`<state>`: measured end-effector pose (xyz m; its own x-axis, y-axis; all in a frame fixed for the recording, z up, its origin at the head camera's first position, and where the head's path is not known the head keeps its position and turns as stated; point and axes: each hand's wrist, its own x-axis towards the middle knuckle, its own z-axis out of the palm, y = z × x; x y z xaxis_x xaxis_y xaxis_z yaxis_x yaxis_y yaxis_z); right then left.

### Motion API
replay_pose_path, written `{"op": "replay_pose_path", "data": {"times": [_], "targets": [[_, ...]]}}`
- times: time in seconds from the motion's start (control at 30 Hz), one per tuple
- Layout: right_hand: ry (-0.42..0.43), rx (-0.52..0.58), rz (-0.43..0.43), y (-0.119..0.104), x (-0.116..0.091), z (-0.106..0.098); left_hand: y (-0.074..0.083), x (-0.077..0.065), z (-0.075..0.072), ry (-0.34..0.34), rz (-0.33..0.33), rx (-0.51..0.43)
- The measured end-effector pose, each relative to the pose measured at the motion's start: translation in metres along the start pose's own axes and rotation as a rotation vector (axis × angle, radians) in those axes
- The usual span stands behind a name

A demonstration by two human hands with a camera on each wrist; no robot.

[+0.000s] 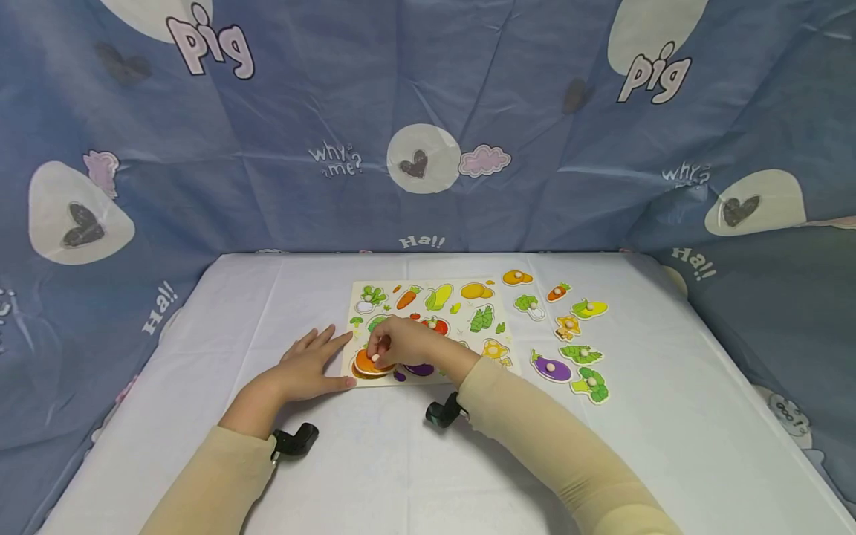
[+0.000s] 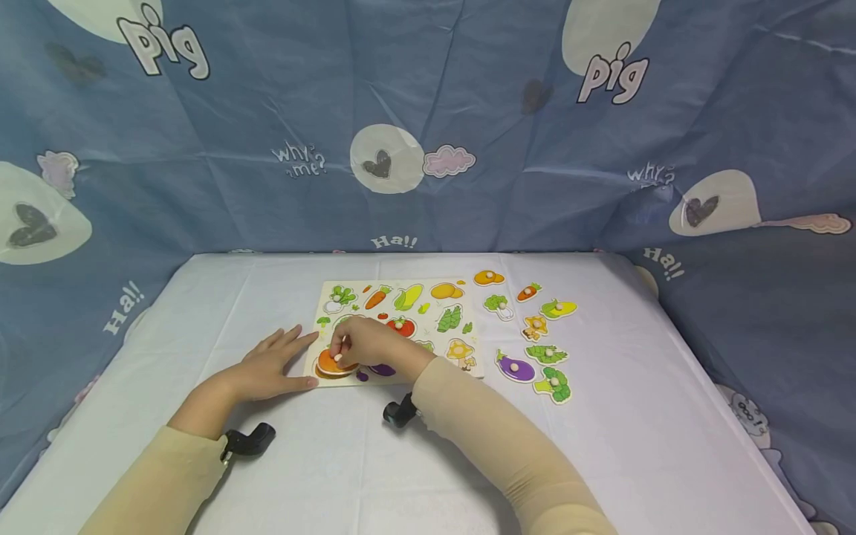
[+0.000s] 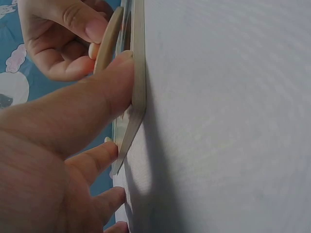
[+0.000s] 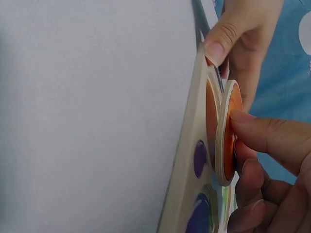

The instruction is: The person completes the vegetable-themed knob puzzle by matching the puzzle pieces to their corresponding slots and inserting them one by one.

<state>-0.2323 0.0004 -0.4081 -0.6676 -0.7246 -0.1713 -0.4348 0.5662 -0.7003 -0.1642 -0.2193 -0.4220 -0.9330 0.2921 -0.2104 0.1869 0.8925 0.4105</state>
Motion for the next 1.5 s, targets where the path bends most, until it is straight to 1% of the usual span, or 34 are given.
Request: {"op": "replay_pose_path", "data": {"times": [0.27,0.53,0.9,1.07,1.3,1.5], "targets": [[0.016,-0.023,0.012,-0.004,0.006,0.009,0.001,-0.001,-0.001,0.007,0.005,-0.007],[0.014,-0.041,0.050,-0.004,0.009,0.013,0.002,-0.001,-0.001,0.007,0.006,-0.010],[-0.019,-0.058,0.063,-0.004,0.008,0.013,0.001,-0.001,-0.001,0.005,0.007,-0.002],[-0.013,-0.064,0.063,-0.005,0.008,0.012,0.001,0.000,-0.001,0.008,0.006,0.002],[-0.021,-0.046,0.068,-0.005,0.007,0.012,0.001,-0.001,-0.001,0.008,0.009,-0.001],[-0.022,-0.044,0.062,-0.003,0.005,0.007,0.001,-0.001,0.000,0.005,0.001,-0.007]]}}
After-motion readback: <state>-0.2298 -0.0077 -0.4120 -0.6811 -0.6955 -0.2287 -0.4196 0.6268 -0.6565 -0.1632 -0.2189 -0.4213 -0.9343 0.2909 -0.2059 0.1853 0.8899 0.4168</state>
